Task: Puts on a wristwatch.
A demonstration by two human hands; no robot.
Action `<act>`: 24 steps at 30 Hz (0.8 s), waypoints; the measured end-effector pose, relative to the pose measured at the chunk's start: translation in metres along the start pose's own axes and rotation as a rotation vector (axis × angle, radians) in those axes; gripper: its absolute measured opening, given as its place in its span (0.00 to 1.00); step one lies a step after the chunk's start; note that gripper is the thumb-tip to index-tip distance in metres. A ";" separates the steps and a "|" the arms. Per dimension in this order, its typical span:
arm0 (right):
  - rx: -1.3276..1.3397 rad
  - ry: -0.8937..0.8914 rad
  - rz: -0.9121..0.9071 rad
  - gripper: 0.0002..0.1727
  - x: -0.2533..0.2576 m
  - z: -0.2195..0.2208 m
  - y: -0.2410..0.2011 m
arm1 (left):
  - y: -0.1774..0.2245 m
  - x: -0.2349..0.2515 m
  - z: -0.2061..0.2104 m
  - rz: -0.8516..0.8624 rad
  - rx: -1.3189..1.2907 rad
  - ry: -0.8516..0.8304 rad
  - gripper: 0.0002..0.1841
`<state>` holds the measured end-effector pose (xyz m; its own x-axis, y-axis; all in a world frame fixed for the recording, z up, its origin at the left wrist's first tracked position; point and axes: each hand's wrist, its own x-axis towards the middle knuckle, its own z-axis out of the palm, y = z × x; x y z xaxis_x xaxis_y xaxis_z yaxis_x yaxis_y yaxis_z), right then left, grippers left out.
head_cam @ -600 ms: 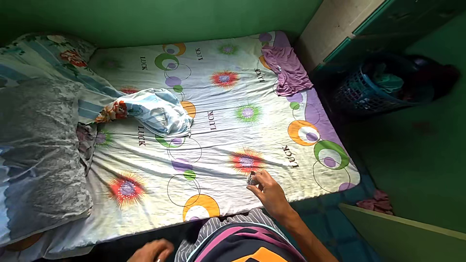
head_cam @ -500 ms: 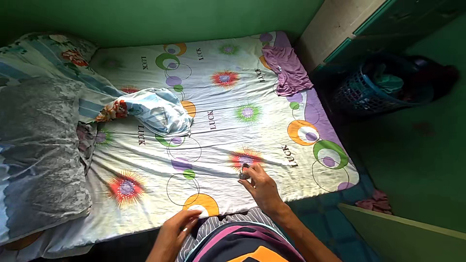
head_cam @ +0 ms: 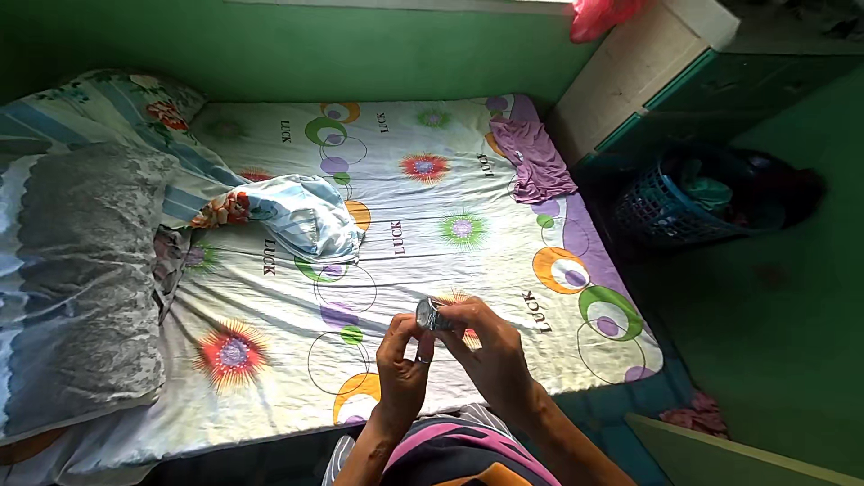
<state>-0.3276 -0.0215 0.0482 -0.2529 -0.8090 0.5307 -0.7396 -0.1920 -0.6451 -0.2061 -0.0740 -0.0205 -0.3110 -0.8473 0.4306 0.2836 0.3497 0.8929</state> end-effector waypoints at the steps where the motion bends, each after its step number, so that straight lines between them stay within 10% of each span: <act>1: -0.006 0.010 0.002 0.11 0.003 -0.001 0.000 | 0.002 0.002 0.000 -0.012 -0.025 -0.006 0.07; 9: 0.008 0.073 -0.034 0.13 0.013 0.001 -0.012 | 0.034 0.008 0.009 -0.169 -0.367 0.224 0.13; 18: 0.075 0.145 -0.260 0.11 0.033 -0.014 -0.051 | 0.073 0.027 0.004 0.269 -0.089 0.079 0.18; 24: 0.092 0.166 -0.305 0.11 0.035 -0.017 -0.046 | 0.072 0.028 0.002 0.275 -0.062 0.059 0.17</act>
<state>-0.3131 -0.0318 0.1060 -0.1329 -0.6070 0.7835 -0.7394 -0.4657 -0.4862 -0.1965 -0.0716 0.0558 -0.1618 -0.7462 0.6458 0.4053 0.5464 0.7329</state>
